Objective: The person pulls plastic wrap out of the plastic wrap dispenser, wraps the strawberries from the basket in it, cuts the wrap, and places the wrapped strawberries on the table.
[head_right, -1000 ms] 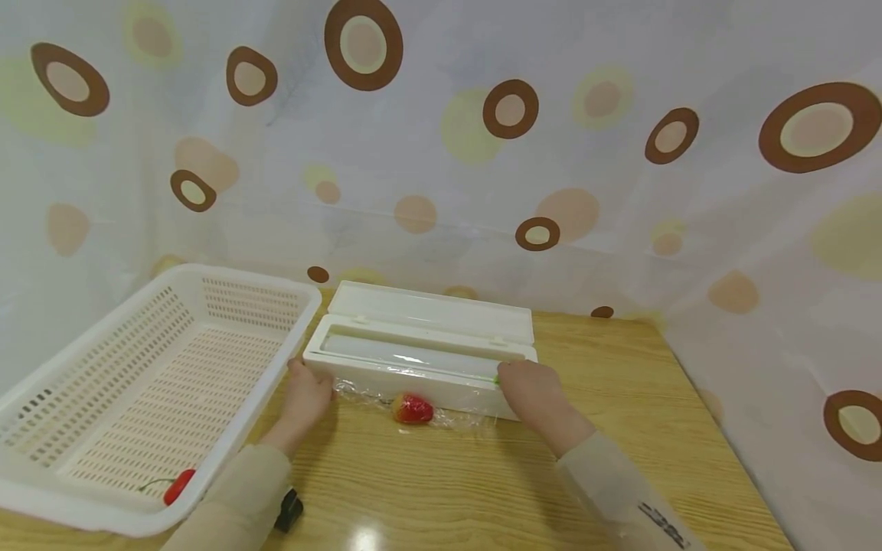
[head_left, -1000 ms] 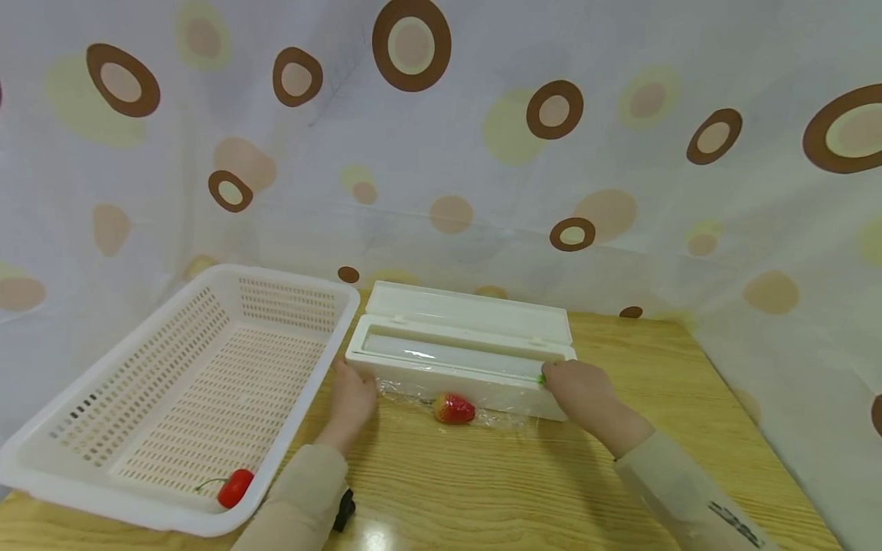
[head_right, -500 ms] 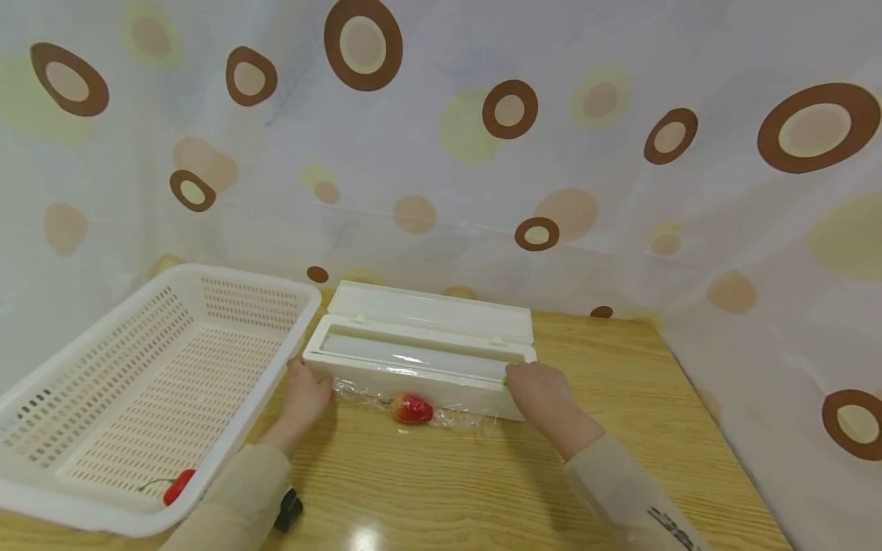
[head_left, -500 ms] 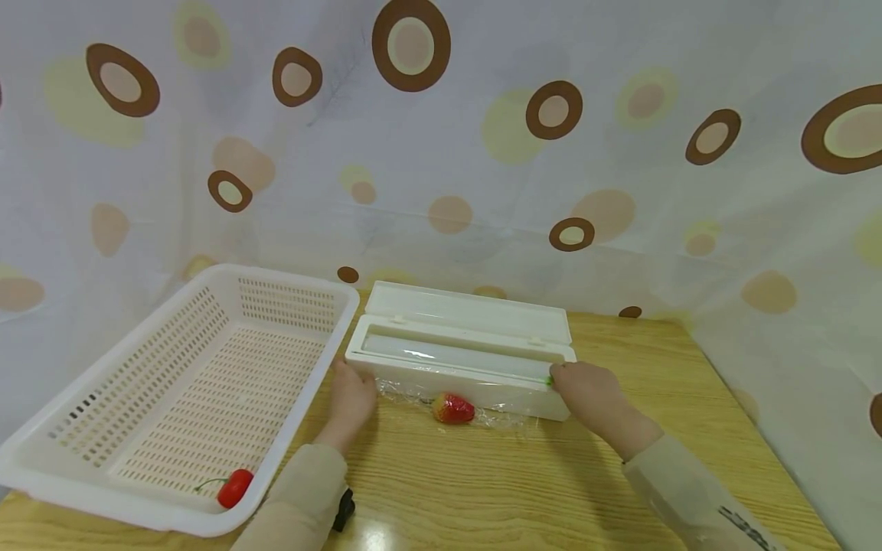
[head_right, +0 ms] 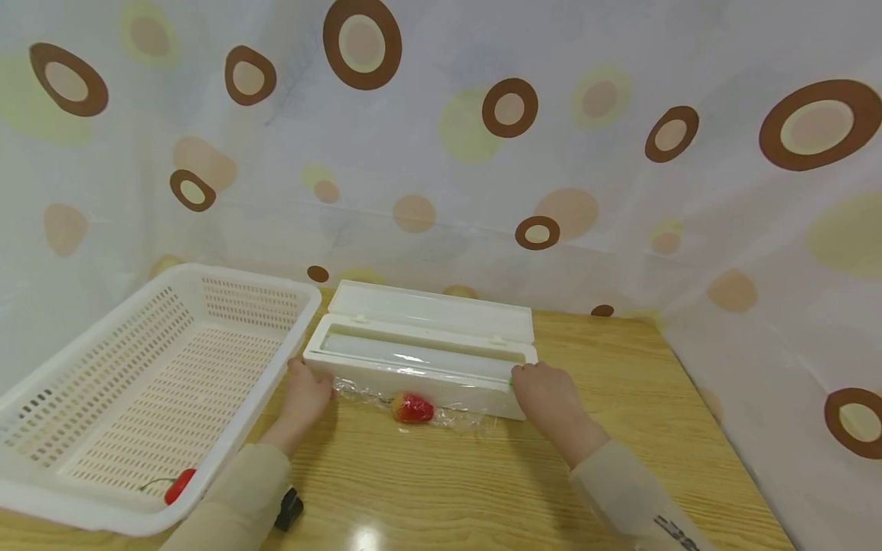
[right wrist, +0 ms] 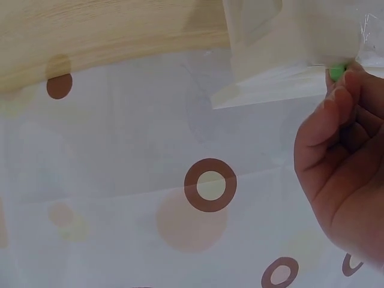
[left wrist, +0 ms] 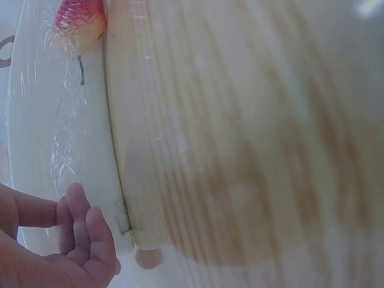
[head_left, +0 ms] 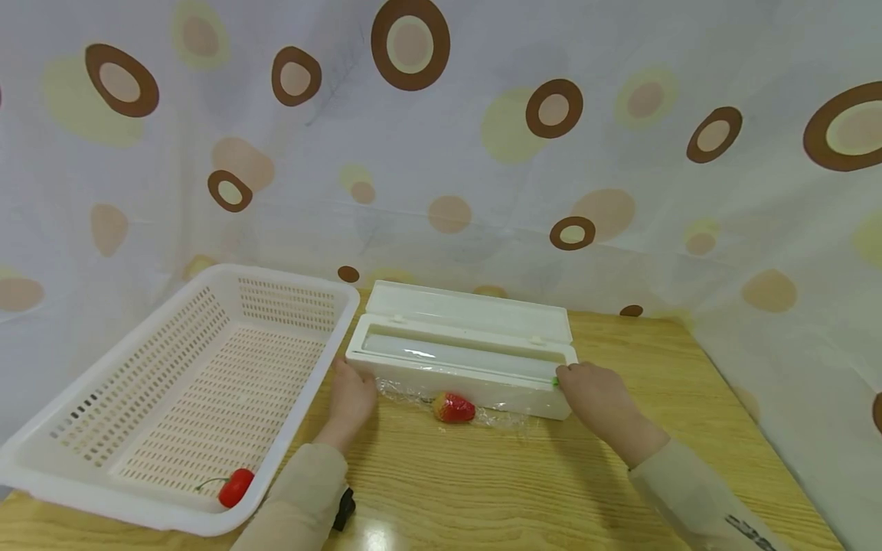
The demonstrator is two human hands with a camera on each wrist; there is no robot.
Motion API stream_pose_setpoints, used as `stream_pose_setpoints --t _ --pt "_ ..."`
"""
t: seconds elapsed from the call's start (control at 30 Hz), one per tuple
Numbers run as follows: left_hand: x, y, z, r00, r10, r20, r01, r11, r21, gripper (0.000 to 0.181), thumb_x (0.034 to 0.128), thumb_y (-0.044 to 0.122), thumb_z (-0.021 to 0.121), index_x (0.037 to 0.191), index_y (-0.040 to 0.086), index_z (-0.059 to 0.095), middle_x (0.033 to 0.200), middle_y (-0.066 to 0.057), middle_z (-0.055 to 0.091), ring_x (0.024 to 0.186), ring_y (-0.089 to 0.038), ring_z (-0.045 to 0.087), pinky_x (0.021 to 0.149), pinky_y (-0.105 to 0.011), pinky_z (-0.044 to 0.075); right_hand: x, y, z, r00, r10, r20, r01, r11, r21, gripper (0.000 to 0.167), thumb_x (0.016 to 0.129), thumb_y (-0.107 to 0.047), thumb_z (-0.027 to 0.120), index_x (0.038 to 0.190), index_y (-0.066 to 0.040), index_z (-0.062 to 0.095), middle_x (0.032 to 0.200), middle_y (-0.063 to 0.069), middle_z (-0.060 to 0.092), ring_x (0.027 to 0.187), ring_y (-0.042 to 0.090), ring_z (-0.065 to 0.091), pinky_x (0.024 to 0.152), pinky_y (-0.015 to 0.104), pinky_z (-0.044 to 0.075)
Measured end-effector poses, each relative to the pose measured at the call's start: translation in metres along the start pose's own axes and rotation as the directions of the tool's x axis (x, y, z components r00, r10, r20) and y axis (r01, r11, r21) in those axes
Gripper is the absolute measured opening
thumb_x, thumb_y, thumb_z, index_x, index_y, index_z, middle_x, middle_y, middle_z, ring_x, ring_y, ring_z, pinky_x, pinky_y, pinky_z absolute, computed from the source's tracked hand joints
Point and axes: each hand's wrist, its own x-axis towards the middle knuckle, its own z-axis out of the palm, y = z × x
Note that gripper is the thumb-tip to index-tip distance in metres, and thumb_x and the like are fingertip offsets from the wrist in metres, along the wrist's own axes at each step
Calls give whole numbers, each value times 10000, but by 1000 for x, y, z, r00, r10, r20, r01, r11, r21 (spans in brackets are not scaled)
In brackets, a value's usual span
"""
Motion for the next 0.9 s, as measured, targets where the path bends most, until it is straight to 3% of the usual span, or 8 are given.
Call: stream_pose_setpoints --t 0.4,0.67,0.9 --pt "0 1 0 1000 5 -11 -5 1000 -7 520 878 4 433 1300 -182 194 1165 -435 487 1120 -511 506 953 -528 436 -6 -1 9 988 12 -155 -15 1000 -23 134 807 -42 686 844 -8 562 731 83 600 647 172 567 461 215 438" --pt "1 0 1 1000 -4 -3 4 1000 -10 540 884 1 429 1321 -180 169 1221 -445 445 1179 -515 457 1008 -528 390 -11 -2 14 981 29 -191 -31 999 -11 204 743 34 721 873 11 565 726 92 567 638 185 529 489 222 439" --pt "1 0 0 1000 -8 9 8 1000 -2 561 889 7 420 1332 -193 138 1210 -453 446 1150 -513 482 980 -527 415 -10 2 14 974 -22 -224 23 1000 4 184 738 43 718 815 4 555 702 88 581 620 177 551 507 224 467"
